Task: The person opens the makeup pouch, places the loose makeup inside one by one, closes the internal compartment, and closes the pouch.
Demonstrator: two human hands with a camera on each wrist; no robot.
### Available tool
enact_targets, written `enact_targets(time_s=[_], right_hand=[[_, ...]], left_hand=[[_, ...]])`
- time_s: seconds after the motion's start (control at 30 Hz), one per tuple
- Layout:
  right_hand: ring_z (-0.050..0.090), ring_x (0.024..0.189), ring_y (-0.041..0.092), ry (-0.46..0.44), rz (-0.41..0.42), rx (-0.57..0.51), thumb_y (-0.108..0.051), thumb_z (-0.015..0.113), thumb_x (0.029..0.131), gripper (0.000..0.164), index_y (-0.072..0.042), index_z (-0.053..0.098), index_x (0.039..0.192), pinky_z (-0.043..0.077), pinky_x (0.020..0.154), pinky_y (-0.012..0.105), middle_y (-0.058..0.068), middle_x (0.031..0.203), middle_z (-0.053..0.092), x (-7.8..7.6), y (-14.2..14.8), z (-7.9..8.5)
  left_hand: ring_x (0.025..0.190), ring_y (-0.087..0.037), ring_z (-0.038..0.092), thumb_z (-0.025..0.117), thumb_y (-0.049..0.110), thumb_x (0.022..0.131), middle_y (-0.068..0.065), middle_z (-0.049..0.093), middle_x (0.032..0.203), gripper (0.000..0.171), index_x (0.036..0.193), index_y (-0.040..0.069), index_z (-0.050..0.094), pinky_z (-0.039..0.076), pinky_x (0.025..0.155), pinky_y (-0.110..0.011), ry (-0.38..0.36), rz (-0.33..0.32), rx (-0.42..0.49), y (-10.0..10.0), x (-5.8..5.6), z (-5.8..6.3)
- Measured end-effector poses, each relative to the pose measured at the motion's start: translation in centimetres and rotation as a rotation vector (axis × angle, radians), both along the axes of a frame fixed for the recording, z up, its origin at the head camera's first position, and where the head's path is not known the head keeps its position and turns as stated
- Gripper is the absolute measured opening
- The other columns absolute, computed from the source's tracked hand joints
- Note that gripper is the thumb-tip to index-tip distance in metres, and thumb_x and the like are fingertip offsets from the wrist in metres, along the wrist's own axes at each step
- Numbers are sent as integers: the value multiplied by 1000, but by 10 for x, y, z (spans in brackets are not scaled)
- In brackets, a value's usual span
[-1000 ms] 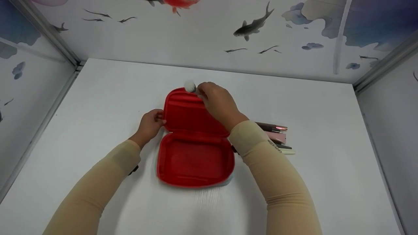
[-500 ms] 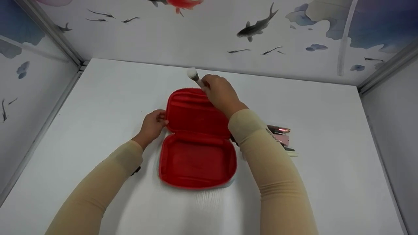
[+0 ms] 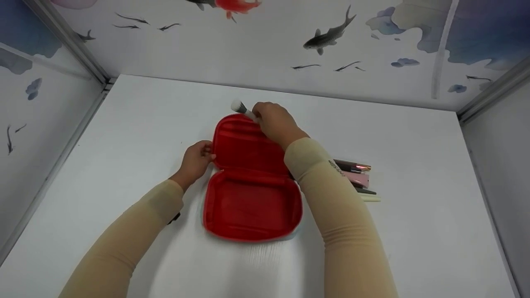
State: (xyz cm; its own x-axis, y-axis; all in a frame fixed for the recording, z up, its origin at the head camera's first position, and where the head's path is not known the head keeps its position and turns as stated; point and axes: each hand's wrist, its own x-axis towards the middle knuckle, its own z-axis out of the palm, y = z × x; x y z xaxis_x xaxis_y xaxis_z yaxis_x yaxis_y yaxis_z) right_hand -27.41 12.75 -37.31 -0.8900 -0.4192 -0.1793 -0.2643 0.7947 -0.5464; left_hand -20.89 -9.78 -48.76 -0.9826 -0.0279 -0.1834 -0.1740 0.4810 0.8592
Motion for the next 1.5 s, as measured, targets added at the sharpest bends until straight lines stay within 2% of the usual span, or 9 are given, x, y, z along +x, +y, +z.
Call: enact_targets(time_s=[0.2,0.43,0.67,0.77,0.9,1.03,1.27,1.5], right_hand=[[57,106,24,-39,-6,4,-12,52,99,26,-7,59,124,48,95,42,11,118,62,1,-5,0],[54,103,25,-26,4,0,-13,50,100,25,-5,56,123,46,94,42,13,115,61,-2,-7,-3],[53,101,25,-82,-30,1,-14,49,101,24,-5,57,122,45,96,42,13,112,61,-5,-6,-3],[54,105,26,-84,-8,22,-12,50,100,25,-4,58,123,45,98,43,14,115,61,-6,-4,-6],[56,112,30,-48,67,62,-10,52,99,26,0,60,122,43,101,45,18,118,62,-5,-1,-9],[57,110,31,-46,127,98,-7,54,98,24,2,62,118,44,100,46,19,116,63,-2,-1,-11],[55,102,25,-115,92,182,-11,55,98,23,-5,66,117,46,96,44,12,110,64,1,-6,-14],[57,95,25,-60,72,245,-16,57,97,20,-6,66,111,49,91,43,11,104,65,3,-11,-20]], left_hand=[[109,-24,56,56,-5,92,-15,61,116,34,126,-2,55,47,96,-32,3,5,1,0,0,-2],[107,-23,56,56,-5,92,-14,61,114,32,124,-2,57,48,93,-32,-8,10,24,2,0,-3],[106,-23,57,55,-5,92,-14,61,114,32,124,-1,57,48,92,-31,-14,11,31,5,0,0],[107,-22,56,54,-5,93,-13,61,115,33,125,0,57,48,93,-31,-14,5,27,7,1,1],[105,-23,57,52,-8,91,-14,62,112,32,122,-1,57,49,91,-32,11,8,30,8,2,1],[102,-23,58,52,-10,91,-15,61,110,31,120,-2,57,49,89,-31,10,19,56,7,3,0],[104,-22,57,53,-8,91,-14,61,111,30,120,0,57,49,90,-32,-13,23,64,5,5,-2],[106,-23,58,53,-7,91,-14,62,112,29,119,0,57,49,91,-33,-3,29,50,2,8,-4]])
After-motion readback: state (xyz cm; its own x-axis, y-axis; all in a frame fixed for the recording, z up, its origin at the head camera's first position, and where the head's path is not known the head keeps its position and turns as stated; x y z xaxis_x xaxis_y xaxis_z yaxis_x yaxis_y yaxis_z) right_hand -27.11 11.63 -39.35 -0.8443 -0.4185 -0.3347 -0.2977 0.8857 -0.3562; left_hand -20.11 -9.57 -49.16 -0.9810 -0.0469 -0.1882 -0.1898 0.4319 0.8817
